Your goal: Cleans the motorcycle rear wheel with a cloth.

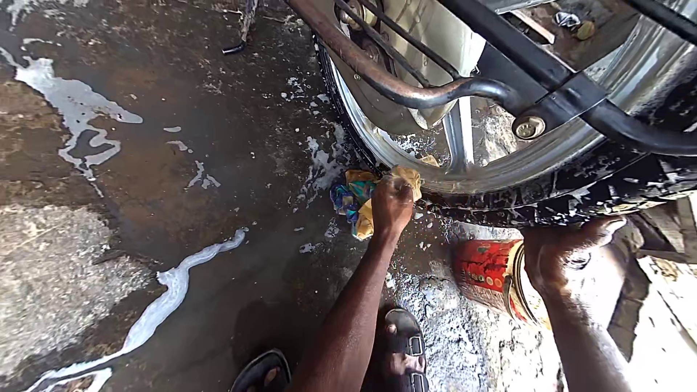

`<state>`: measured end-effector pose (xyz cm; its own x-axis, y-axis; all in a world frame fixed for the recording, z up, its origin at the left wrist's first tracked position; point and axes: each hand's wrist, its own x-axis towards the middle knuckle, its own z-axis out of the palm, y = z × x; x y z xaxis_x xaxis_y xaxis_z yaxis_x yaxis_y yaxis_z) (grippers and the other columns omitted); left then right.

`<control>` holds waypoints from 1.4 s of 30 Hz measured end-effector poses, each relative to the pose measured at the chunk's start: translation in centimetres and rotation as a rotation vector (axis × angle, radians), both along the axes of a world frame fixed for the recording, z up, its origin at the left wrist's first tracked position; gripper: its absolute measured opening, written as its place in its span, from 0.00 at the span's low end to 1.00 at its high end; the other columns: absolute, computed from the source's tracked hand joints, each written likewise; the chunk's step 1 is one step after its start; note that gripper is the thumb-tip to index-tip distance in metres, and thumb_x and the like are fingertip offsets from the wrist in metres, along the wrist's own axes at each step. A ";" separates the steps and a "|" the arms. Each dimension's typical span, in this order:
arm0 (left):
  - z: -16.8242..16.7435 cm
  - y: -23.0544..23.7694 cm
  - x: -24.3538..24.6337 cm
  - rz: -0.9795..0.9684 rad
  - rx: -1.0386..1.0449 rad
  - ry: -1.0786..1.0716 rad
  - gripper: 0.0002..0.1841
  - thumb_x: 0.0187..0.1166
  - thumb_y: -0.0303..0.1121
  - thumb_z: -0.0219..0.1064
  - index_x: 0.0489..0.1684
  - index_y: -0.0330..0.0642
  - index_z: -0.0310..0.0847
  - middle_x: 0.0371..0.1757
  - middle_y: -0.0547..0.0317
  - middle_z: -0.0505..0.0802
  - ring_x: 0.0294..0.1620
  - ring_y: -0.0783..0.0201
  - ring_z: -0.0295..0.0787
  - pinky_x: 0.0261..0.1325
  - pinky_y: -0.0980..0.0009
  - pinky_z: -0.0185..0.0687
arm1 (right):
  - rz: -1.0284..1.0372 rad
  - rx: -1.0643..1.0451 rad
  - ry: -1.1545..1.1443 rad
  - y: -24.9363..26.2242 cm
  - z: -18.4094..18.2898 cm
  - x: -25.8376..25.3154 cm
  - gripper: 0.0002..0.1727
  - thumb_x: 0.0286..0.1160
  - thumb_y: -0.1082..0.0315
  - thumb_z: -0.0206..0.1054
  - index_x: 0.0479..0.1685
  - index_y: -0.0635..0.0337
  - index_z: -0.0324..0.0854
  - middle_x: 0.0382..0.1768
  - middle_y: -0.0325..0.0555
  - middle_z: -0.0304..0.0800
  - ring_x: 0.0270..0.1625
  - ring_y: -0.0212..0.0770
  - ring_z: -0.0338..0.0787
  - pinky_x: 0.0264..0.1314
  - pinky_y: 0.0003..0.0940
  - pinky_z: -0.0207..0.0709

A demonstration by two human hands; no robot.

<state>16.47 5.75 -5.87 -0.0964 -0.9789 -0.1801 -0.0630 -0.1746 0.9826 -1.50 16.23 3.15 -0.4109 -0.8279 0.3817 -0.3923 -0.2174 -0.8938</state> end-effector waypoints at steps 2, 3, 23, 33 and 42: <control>-0.5 0.2 -0.4 0.095 -0.025 0.230 0.20 0.75 0.25 0.68 0.66 0.35 0.76 0.53 0.46 0.92 0.54 0.60 0.90 0.61 0.59 0.86 | 0.020 0.002 0.005 0.1 0.1 -0.1 0.47 0.70 0.17 0.35 0.81 0.37 0.59 0.69 0.29 0.80 0.75 0.36 0.78 0.78 0.50 0.75; 0.0 0.3 -1.1 0.132 -0.100 0.315 0.21 0.73 0.23 0.68 0.66 0.36 0.78 0.53 0.49 0.93 0.53 0.64 0.91 0.59 0.62 0.88 | 0.019 0.006 0.006 0.2 0.2 -0.1 0.46 0.70 0.17 0.34 0.80 0.37 0.60 0.68 0.29 0.80 0.75 0.35 0.78 0.77 0.50 0.75; 3.6 -2.0 -4.0 -0.148 -0.302 -0.123 0.16 0.73 0.37 0.76 0.52 0.38 0.86 0.47 0.45 0.94 0.51 0.48 0.93 0.57 0.45 0.85 | -0.006 -0.048 0.039 -0.3 0.6 0.0 0.49 0.67 0.15 0.38 0.83 0.36 0.57 0.73 0.28 0.78 0.79 0.35 0.75 0.81 0.50 0.71; 0.3 -0.7 -2.7 -0.336 -0.710 -0.347 0.20 0.82 0.26 0.59 0.71 0.44 0.85 0.74 0.45 0.87 0.76 0.49 0.83 0.76 0.51 0.78 | 0.015 -0.044 0.031 -0.4 0.8 0.0 0.46 0.72 0.18 0.34 0.83 0.38 0.57 0.74 0.29 0.77 0.80 0.35 0.73 0.83 0.50 0.69; 6.6 1.0 -4.0 -0.389 -0.580 -0.797 0.14 0.80 0.31 0.62 0.54 0.33 0.89 0.65 0.39 0.88 0.59 0.45 0.90 0.44 0.53 0.87 | 0.085 0.049 0.006 0.6 0.7 -0.4 0.44 0.73 0.19 0.34 0.83 0.35 0.57 0.73 0.28 0.78 0.79 0.37 0.75 0.79 0.52 0.73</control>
